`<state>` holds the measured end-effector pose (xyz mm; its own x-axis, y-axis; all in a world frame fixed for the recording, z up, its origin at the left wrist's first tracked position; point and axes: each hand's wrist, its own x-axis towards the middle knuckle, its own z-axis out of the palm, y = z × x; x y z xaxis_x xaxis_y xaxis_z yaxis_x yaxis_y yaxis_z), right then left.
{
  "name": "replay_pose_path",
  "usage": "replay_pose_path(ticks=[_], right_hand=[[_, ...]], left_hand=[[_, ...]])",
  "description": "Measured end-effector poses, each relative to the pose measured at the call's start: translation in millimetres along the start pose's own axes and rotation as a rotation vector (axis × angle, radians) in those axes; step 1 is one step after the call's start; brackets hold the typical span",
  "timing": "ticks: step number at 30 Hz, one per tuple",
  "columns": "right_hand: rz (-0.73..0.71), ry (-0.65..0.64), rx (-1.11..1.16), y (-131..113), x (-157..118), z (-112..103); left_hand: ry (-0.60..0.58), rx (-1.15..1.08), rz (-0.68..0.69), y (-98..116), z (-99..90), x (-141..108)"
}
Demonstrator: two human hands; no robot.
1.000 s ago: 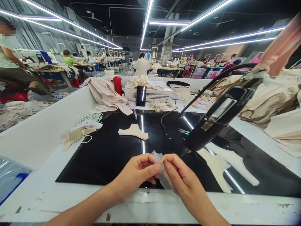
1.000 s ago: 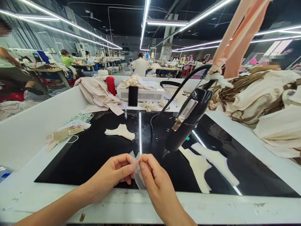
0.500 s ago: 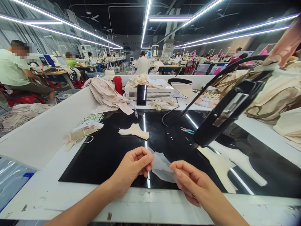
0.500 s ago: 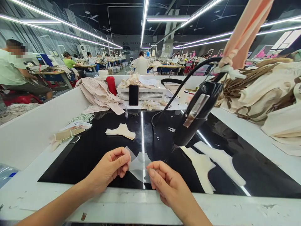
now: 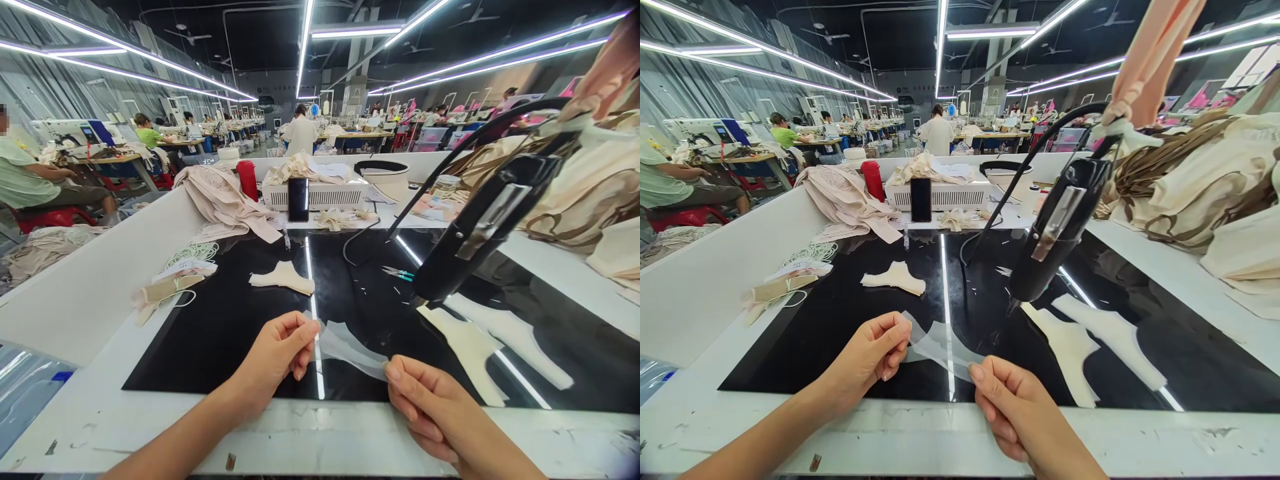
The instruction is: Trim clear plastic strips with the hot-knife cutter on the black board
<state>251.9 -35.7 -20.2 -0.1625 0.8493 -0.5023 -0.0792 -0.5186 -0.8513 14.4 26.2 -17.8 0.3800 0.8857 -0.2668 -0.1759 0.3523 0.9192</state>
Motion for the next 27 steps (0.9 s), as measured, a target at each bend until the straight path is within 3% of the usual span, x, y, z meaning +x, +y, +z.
replay_pose_path(ticks=[12,20,24,27], right_hand=[[-0.037,-0.013,0.063,-4,-7,2],[0.04,-0.152,0.086,4,-9,8],[-0.012,-0.182,0.015,14,-3,10],[-0.09,-0.129,-0.075,15,-2,5]], left_hand=[[0.041,-0.059,-0.015,4,0.5,1],[0.095,-0.077,-0.015,7,0.9,3],[0.07,-0.013,0.012,7,1.3,3],[0.041,0.061,0.031,8,-0.2,1]])
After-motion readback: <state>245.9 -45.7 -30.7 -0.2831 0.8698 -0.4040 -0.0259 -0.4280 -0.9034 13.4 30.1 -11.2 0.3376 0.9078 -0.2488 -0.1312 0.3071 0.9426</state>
